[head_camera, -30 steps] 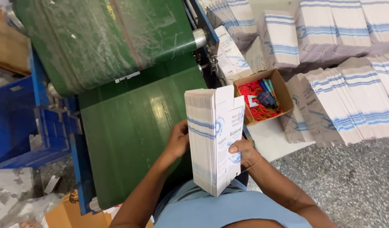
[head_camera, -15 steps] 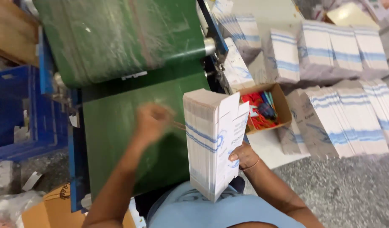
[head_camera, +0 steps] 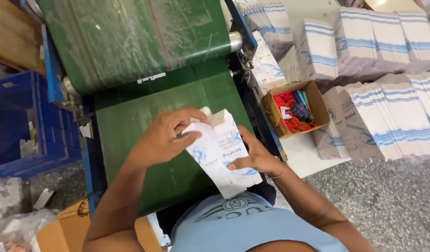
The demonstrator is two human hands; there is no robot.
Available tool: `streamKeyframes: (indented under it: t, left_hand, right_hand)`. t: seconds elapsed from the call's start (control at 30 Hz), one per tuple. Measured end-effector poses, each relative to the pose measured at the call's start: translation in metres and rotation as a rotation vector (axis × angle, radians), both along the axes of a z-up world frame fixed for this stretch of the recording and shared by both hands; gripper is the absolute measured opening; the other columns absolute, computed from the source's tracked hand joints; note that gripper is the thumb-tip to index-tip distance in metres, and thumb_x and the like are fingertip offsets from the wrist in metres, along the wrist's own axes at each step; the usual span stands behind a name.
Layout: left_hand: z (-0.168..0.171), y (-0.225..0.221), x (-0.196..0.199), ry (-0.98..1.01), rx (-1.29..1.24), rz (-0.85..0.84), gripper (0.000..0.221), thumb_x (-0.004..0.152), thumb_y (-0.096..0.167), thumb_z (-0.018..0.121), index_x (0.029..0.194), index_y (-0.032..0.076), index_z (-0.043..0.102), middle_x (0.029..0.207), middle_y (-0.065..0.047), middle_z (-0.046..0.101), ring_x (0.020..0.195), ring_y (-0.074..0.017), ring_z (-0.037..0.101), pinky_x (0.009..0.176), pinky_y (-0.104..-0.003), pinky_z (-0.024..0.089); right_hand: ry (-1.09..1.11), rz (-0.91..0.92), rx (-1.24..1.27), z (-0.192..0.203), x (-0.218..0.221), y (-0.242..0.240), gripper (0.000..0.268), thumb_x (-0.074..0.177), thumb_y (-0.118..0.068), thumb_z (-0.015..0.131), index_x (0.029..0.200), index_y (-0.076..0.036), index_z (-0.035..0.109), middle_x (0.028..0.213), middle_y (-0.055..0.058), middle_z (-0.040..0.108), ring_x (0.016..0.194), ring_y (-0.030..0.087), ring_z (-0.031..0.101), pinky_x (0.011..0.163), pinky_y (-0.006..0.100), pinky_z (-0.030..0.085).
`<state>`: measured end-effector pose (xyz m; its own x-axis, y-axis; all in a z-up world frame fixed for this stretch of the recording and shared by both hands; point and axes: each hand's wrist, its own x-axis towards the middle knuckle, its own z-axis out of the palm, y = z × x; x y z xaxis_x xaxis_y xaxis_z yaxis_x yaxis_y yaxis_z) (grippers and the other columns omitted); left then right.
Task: The person repeatedly picks up stacks of small white boxes from a green conveyor belt, aligns them, and places them into a cardboard box. The person continues this process throughout the clip, handling multiple stacks of boxes.
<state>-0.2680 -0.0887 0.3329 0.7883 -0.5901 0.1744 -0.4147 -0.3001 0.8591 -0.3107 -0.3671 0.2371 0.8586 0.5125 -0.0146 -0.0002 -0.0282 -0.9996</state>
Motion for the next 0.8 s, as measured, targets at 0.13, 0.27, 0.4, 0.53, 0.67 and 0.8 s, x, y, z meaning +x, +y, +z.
streamKeyframes:
  t: [0.13,0.27,0.4,0.53,0.67,0.8]
  left_hand:
    - [-0.005,-0.020,0.008,-0.440,-0.043,0.190,0.021,0.089,0.004,0.074,0.107,0.014,0.071,0.087,-0.005,0.059,0.068,-0.0187,0.062,0.061,-0.033,0.049]
    - [-0.016,-0.037,0.014,-0.631,-0.012,0.322,0.022,0.087,-0.001,0.071,0.101,0.017,0.074,0.090,-0.005,0.062,0.073,-0.0216,0.066,0.064,-0.034,0.053]
    - [-0.045,-0.050,0.001,-0.751,0.050,0.294,0.022,0.087,0.002,0.072,0.107,0.012,0.070,0.093,-0.005,0.062,0.077,-0.0240,0.066,0.066,-0.036,0.053]
    - [-0.096,-0.047,-0.008,-0.280,-0.251,0.204,0.041,0.082,0.025,0.083,0.108,0.007,0.057,0.098,-0.005,0.054,0.077,-0.0169,0.055,0.067,-0.031,0.049]
    - [-0.126,-0.047,-0.023,-0.132,-0.374,0.184,0.068,0.066,0.043,0.090,0.107,0.007,0.050,0.098,-0.002,0.045,0.085,-0.0119,0.048,0.073,-0.029,0.045]
    - [-0.118,-0.041,-0.024,-0.028,-0.364,0.255,0.060,0.071,0.037,0.092,0.102,0.008,0.050,0.098,-0.001,0.048,0.081,-0.0090,0.050,0.071,-0.026,0.048]
  right_hand:
    - [0.135,-0.162,0.097,0.003,0.003,0.013,0.091,0.063,-0.005,0.082,0.146,0.000,0.045,0.130,0.012,0.062,0.124,0.022,0.059,0.105,0.035,0.048]
    - [0.278,-0.240,0.248,0.005,0.010,0.020,0.088,0.065,-0.002,0.076,0.146,0.004,0.042,0.129,0.015,0.066,0.121,0.025,0.065,0.104,0.038,0.052]
    - [0.322,-0.232,0.347,0.010,0.012,0.020,0.082,0.067,-0.005,0.072,0.145,0.004,0.045,0.127,0.016,0.067,0.117,0.026,0.066,0.102,0.039,0.053]
    - [0.431,-0.300,0.501,0.006,0.024,0.010,0.066,0.075,-0.011,0.069,0.136,0.010,0.054,0.119,0.021,0.070,0.103,0.031,0.071,0.093,0.043,0.058]
    - [0.576,-0.304,0.734,0.003,0.039,0.008,0.060,0.083,-0.021,0.068,0.131,0.013,0.055,0.114,0.026,0.070,0.099,0.035,0.072,0.092,0.044,0.059]
    - [0.586,-0.281,0.814,-0.001,0.050,0.018,0.058,0.087,-0.020,0.067,0.134,0.011,0.053,0.116,0.023,0.069,0.100,0.033,0.071,0.093,0.043,0.058]
